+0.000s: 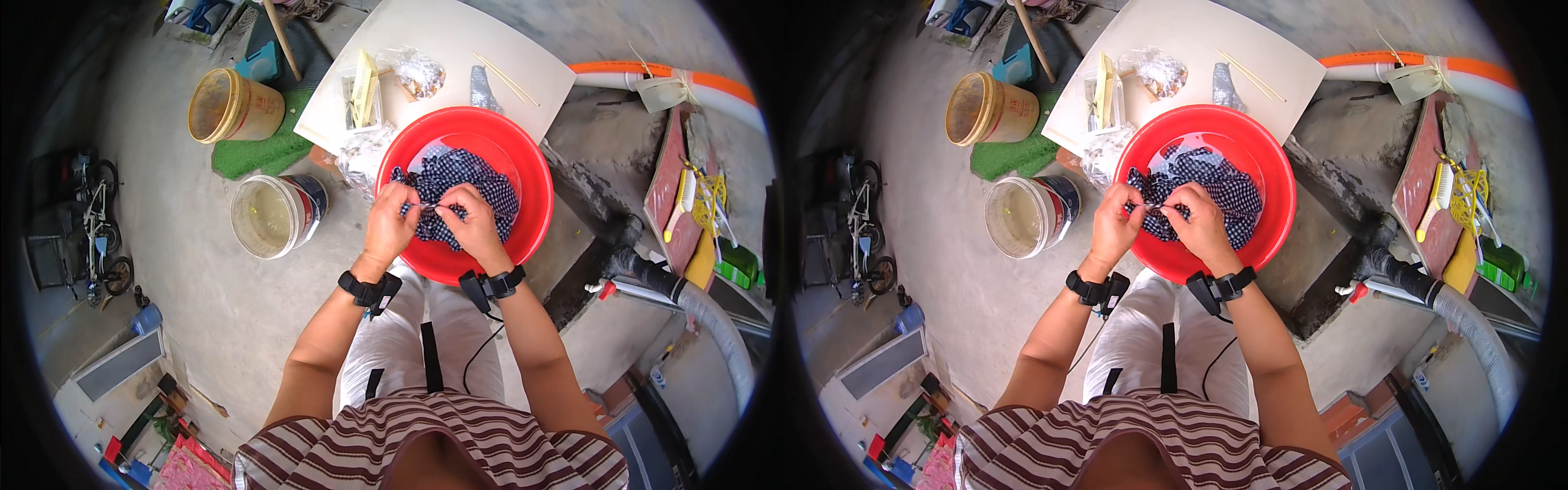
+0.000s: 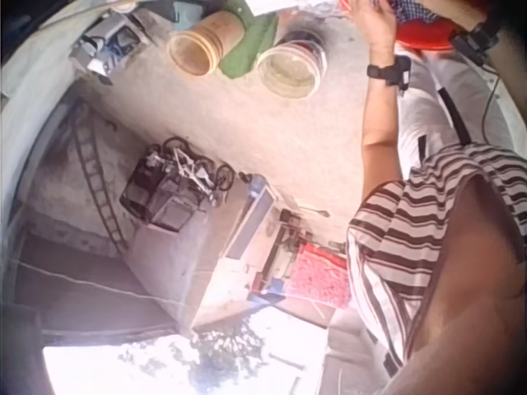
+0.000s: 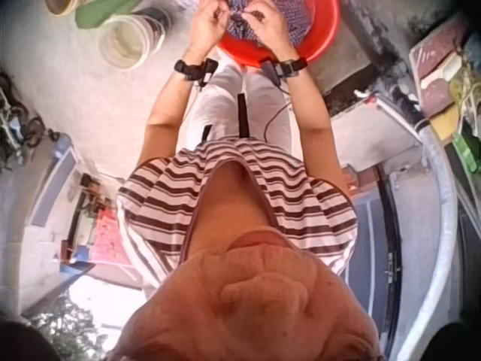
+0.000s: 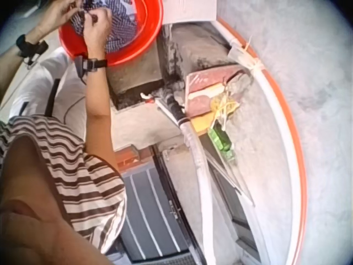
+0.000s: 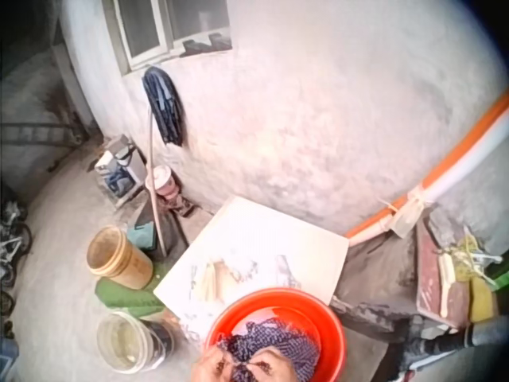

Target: The recorder washes a piece of cloth in a basin, hangs it on a line in the courtyard, and then retrieves items from a refrigerator inside the house.

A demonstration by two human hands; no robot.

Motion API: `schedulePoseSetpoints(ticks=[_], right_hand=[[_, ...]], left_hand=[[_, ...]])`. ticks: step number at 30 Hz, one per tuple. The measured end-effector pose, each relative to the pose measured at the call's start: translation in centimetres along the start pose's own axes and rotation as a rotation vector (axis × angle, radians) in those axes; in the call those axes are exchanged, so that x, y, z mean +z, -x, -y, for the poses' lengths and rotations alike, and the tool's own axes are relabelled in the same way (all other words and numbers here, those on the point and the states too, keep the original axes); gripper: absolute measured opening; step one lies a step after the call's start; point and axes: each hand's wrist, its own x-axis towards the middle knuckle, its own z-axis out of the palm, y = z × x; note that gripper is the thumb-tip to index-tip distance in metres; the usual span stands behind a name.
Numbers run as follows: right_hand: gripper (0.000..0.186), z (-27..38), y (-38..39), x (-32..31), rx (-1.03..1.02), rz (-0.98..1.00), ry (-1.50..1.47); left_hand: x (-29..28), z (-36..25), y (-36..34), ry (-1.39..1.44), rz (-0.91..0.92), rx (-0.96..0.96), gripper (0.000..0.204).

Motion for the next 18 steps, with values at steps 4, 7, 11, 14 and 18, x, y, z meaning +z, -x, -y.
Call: schedulePoseSetpoints(ticks=[4, 7, 11, 14, 18], right_hand=[[0.012, 0.4, -0.2, -0.8, -0.009, 0.003, 0.028], [0.012, 0.5, -0.3, -1.5, 0.055, 0.011, -0.004], [0.010, -0.3, -0.4, -2.1, 0.108, -0.033, -0.038], [0.010, -0.5, -0.6, -2.5, 0.126, -0.042, -0.041], [0.010, -1.6, -0.6, -1.9, 0.256, -0.055, -0.175]], left_hand=[[-0.2, -0.2, -0.2, 0.109, 0.082, -0.094, 0.016], [0.4, 0.8, 0.0, 0.336, 0.155, -0.219, 0.015], [1.1, 1.6, 0.0, 0.526, 0.202, -0.241, 0.011], [1.5, 0.9, -0.1, 0.727, 0.223, -0.409, 0.007], [1.7, 0.4, -0.2, 0.716, 0.344, -0.414, 0.009]])
